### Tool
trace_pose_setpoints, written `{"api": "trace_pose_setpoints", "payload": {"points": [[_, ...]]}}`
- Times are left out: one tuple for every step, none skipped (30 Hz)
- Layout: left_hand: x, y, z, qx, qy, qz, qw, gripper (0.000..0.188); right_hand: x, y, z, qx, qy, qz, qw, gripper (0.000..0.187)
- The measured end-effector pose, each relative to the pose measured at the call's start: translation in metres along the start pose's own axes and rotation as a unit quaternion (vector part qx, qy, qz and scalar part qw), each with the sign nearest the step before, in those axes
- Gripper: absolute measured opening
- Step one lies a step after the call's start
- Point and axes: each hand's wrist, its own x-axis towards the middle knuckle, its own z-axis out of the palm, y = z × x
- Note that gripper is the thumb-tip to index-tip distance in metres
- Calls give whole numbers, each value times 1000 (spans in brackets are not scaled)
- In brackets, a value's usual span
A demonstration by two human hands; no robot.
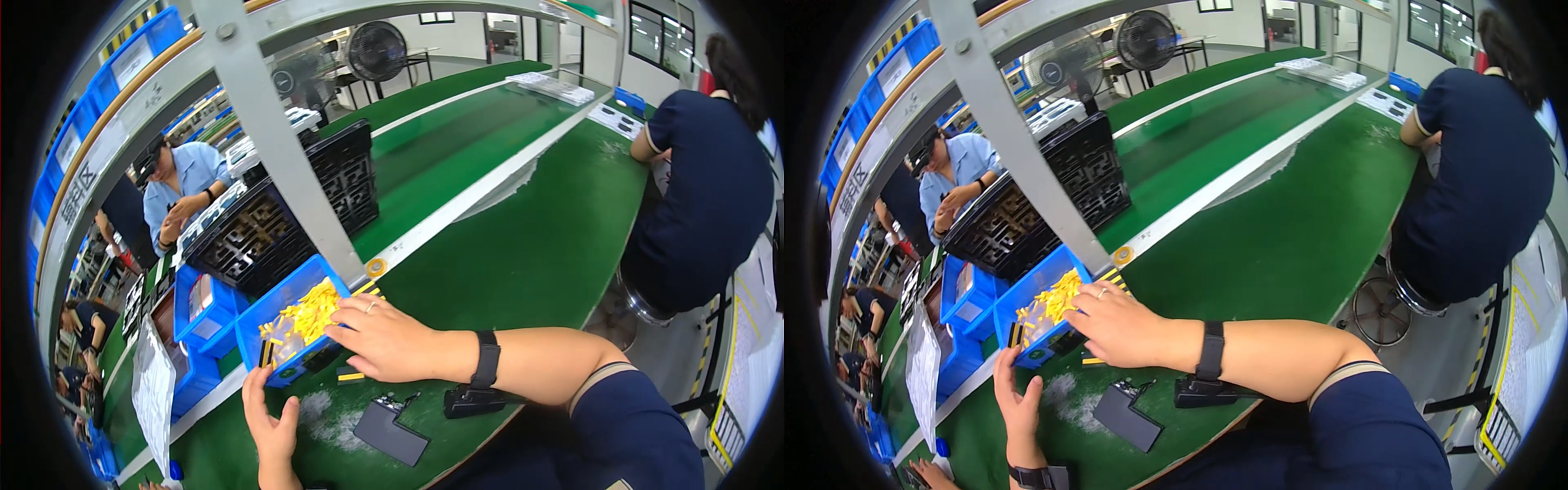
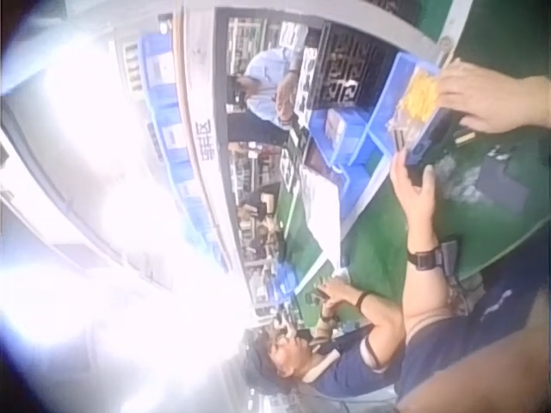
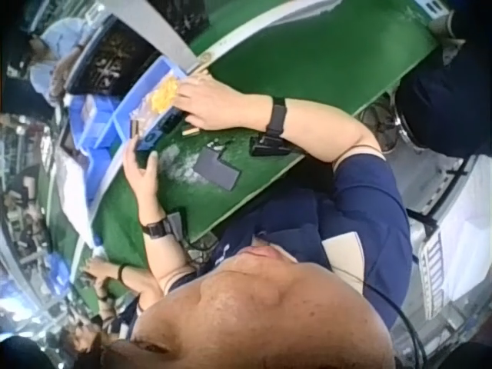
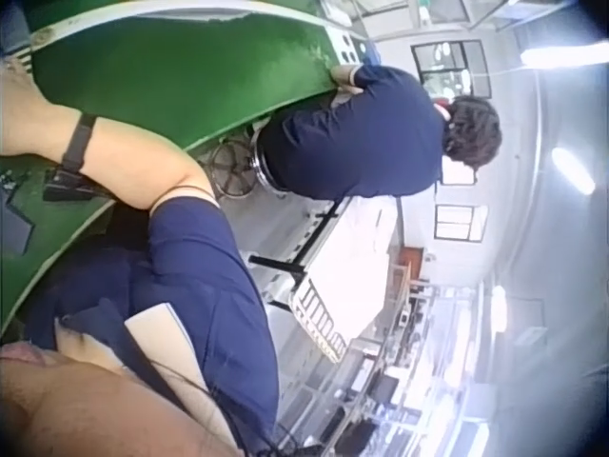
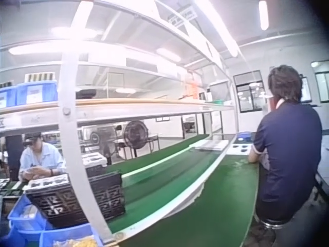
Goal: The recorder is applying yellow labels to small black electronic components at an assembly line workstation.
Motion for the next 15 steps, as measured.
{"api": "trace_pose_setpoints", "payload": {"points": [[0, 0, 0, -5, -5, 5, 1000, 56, 0, -1, -2, 43, 29, -15, 999, 50], [1, 0, 1, -3, -5, 8, 1000, 55, 0, -2, -5, 86, 58, -32, 994, 50], [1, 0, 1, 0, -1, 10, 1000, 55, 3, -3, -10, 112, 86, -36, 989, 47], [2, 0, 2, -2, -1, 14, 1000, 55, 3, -5, -17, 108, 88, -35, 990, 47], [2, 1, 4, 0, -6, 5, 1000, 55, 3, -8, -25, 200, 97, -8, 975, 45], [3, 1, 4, 4, -8, -4, 1000, 54, 6, -14, -37, 293, 104, 15, 951, 43], [5, -1, 3, 4, -4, -2, 1000, 54, 8, -24, -57, 373, 97, 6, 923, 41], [5, -4, 2, -6, -10, 23, 1000, 54, 11, -36, -75, 454, 88, -4, 886, 39], [3, -7, 0, -14, -15, 48, 999, 54, 14, -47, -88, 496, 88, -78, 860, 36], [4, -7, 2, 39, -13, 27, 999, 55, 14, -56, -101, 531, 90, -148, 829, 34], [0, -1, 4, 47, -11, 21, 999, 56, 13, -66, -114, 566, 72, -182, 801, 33], [0, 17, 2, 60, -3, 15, 998, 56, 14, -76, -125, 600, 52, -223, 767, 31], [1, 15, 4, 31, -9, 23, 999, 57, 18, -85, -122, 657, 81, -273, 698, 43], [1, 17, 6, -25, -13, -21, 999, 58, 23, -95, -114, 706, 108, -320, 622, 55], [3, 11, 3, 25, -36, -2, 999, 59, 30, -102, -112, 700, 144, -354, 604, 56]]}}
